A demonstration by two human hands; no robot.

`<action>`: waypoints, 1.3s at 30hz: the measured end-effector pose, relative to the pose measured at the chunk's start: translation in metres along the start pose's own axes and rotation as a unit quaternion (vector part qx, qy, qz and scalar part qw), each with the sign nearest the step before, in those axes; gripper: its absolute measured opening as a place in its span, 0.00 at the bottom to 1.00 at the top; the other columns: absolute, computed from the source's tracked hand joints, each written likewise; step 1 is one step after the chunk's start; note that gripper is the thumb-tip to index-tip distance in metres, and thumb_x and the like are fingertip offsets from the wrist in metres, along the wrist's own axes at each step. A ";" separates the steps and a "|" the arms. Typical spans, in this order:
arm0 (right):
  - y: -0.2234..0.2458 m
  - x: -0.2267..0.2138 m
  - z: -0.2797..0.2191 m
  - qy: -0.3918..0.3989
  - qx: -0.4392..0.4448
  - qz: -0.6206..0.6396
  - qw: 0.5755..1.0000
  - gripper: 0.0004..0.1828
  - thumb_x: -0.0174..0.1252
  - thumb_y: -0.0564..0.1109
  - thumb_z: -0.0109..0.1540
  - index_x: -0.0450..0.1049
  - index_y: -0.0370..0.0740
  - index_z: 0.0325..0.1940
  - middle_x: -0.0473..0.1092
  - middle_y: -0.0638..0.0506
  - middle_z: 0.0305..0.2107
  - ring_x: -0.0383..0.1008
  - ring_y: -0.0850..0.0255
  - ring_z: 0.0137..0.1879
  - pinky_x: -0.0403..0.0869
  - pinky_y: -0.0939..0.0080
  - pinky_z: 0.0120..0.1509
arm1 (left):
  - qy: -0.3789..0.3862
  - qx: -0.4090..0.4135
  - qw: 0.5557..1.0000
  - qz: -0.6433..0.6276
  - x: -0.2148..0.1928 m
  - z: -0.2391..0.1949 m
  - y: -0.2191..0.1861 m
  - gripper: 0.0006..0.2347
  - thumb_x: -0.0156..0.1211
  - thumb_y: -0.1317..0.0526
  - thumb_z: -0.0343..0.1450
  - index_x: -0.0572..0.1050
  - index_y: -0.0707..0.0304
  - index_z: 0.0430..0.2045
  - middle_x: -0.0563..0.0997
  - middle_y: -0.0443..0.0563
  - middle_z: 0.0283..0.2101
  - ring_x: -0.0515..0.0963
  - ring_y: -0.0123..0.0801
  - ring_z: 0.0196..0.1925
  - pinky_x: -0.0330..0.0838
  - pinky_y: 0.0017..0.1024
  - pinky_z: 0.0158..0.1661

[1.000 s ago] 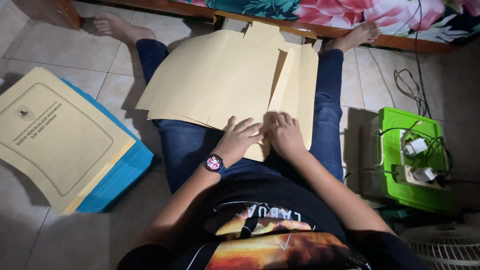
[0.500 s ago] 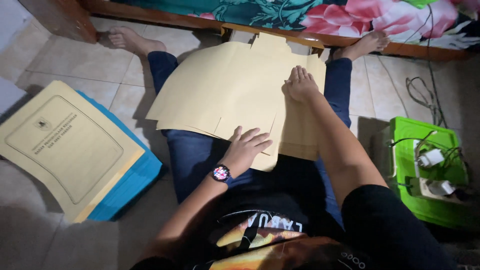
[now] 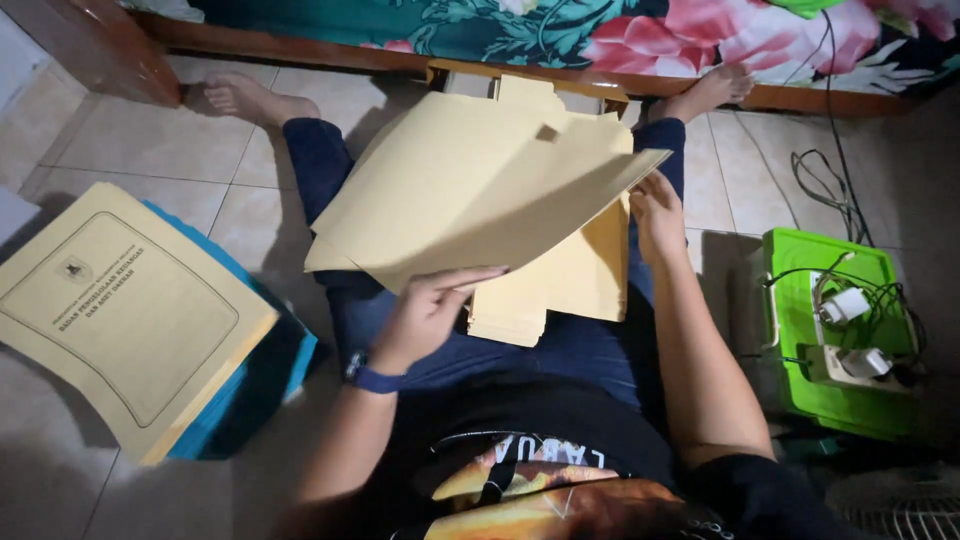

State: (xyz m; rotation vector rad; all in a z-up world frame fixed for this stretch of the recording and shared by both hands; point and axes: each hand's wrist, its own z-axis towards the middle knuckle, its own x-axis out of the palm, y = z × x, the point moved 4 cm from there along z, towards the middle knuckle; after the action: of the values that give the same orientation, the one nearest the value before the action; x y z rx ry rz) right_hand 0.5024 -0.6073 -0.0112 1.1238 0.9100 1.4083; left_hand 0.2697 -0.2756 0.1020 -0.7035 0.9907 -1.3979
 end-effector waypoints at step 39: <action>-0.107 0.236 0.003 0.375 -0.200 -0.563 0.709 0.37 0.41 0.61 0.71 0.51 0.43 0.81 0.53 0.38 0.75 0.49 0.43 0.81 0.53 0.44 0.82 | -0.064 -0.326 0.762 0.555 -0.045 0.055 0.211 0.27 0.33 0.46 0.76 0.53 0.47 0.73 0.51 0.58 0.77 0.45 0.54 0.79 0.30 0.61 0.72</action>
State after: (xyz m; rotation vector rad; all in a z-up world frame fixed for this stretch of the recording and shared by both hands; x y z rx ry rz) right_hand 0.5370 -0.3590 -0.0765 -0.4724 1.3963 0.8417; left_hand 0.4210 -0.2206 -0.0526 -0.5040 1.4426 0.0718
